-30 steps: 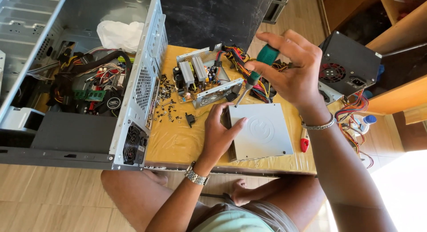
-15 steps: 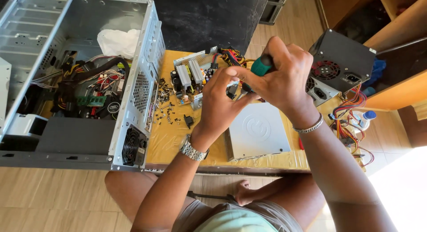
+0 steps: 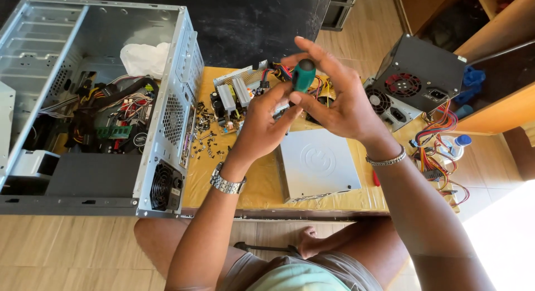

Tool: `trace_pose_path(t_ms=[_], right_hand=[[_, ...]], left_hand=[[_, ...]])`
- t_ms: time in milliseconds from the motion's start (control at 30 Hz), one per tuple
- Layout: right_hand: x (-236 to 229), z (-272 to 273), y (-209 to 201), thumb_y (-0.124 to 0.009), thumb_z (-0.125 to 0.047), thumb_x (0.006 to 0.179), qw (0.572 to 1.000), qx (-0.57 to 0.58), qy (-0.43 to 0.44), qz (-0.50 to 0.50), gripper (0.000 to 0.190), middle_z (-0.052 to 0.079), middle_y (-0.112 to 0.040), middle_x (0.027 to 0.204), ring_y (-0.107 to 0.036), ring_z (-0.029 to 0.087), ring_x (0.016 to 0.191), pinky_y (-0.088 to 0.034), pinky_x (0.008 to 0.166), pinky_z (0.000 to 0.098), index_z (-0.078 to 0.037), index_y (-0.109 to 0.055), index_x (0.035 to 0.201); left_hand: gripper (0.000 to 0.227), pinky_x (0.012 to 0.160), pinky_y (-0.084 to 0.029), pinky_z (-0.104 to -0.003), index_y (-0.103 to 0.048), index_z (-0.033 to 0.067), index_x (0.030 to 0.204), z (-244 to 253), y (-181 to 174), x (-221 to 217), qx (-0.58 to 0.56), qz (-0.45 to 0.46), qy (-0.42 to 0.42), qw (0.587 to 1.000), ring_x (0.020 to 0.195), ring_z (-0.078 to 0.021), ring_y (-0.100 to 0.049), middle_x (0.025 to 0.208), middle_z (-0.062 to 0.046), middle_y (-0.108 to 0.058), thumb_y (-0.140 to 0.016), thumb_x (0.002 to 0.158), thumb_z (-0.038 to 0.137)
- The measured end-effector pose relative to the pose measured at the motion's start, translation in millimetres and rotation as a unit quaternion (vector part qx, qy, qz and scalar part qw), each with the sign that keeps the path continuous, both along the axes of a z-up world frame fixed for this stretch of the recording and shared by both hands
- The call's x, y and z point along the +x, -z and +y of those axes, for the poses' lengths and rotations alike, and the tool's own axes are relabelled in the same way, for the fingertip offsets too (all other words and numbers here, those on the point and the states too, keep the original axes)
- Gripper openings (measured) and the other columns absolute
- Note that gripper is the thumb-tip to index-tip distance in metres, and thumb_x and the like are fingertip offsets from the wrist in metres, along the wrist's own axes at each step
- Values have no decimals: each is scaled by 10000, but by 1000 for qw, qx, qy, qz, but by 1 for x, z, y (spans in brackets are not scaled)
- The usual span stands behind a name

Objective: The person assembles a computer power supply unit by attaching a white metal cover to the casing. They use a screwdriver to secure the cover with screws, handling the unit and tools on a cluttered workbench.

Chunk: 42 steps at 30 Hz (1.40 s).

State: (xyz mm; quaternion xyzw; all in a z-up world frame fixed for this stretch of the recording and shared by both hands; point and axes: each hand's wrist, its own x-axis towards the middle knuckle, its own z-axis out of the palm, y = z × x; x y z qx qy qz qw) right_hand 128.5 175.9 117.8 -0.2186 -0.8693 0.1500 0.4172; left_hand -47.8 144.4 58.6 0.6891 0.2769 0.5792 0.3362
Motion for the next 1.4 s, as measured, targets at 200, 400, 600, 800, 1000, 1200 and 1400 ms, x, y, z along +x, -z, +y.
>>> trace_pose_path(t_ms=[200, 400, 600, 800, 1000, 1200, 1400], right_hand=[[-5, 1, 0, -746, -169, 1044, 1000, 25, -8, 9, 509, 129, -619, 1101, -595, 230, 999, -509, 923, 363, -10, -514, 1468], [0, 4, 1, -781, -222, 1027, 997, 60, 51, -11, 500, 29, -571, 922, -521, 194, 875, -430, 903, 358, -13, -589, 1439], [2, 4, 1, -737, -206, 1041, 997, 62, 35, -20, 472, 99, -624, 1070, -617, 251, 1017, -476, 1004, 400, 2, -565, 1428], [5, 12, 14, -740, -189, 1047, 998, 60, 25, 15, 485, 91, -577, 1119, -586, 244, 1065, -471, 1013, 396, -45, -544, 1467], [2, 9, 8, -756, -156, 1023, 997, 72, 18, 24, 436, 115, -642, 1214, -603, 261, 1133, -469, 1027, 406, -50, -588, 1411], [0, 2, -2, -731, -222, 1026, 995, 91, 36, 1, 368, 97, -604, 1165, -565, 298, 1140, -446, 1038, 443, -24, -644, 1324], [-1, 11, 8, -959, -68, 813, 993, 65, 39, 87, 488, 162, -736, 951, -729, 379, 972, -550, 948, 489, 1, -714, 1229]], left_hand=[[245, 1057, -583, -394, -594, 69, 1166, 5, 11, 2, -46, -72, 17, 996, 1091, -181, -691, 1097, -63, -678, -687, 989, 211], [351, 1055, -567, -369, -632, 65, 1232, 5, 10, -3, -13, -18, -24, 999, 1127, -184, -667, 1173, -62, -638, -695, 976, 297], [285, 985, -554, -326, -678, 45, 1207, 6, 9, -6, 17, 30, -56, 998, 1108, -204, -711, 1160, -99, -729, -668, 995, 236], [354, 956, -558, -324, -638, 47, 1249, 4, 10, -5, 23, 49, -45, 998, 1085, -212, -703, 1140, -91, -700, -644, 997, 295], [356, 947, -538, -342, -659, 34, 1248, 9, 15, -2, 33, 49, -59, 997, 1083, -210, -667, 1149, -103, -652, -608, 1025, 307], [221, 866, -538, -342, -725, 37, 1033, 11, 14, 3, 79, 13, -89, 993, 976, -199, -644, 977, -87, -683, -692, 981, 250], [161, 982, -489, -410, -782, 117, 1063, 27, 42, 7, 102, -11, -43, 994, 1009, -203, -672, 958, -59, -788, -752, 974, 248]])
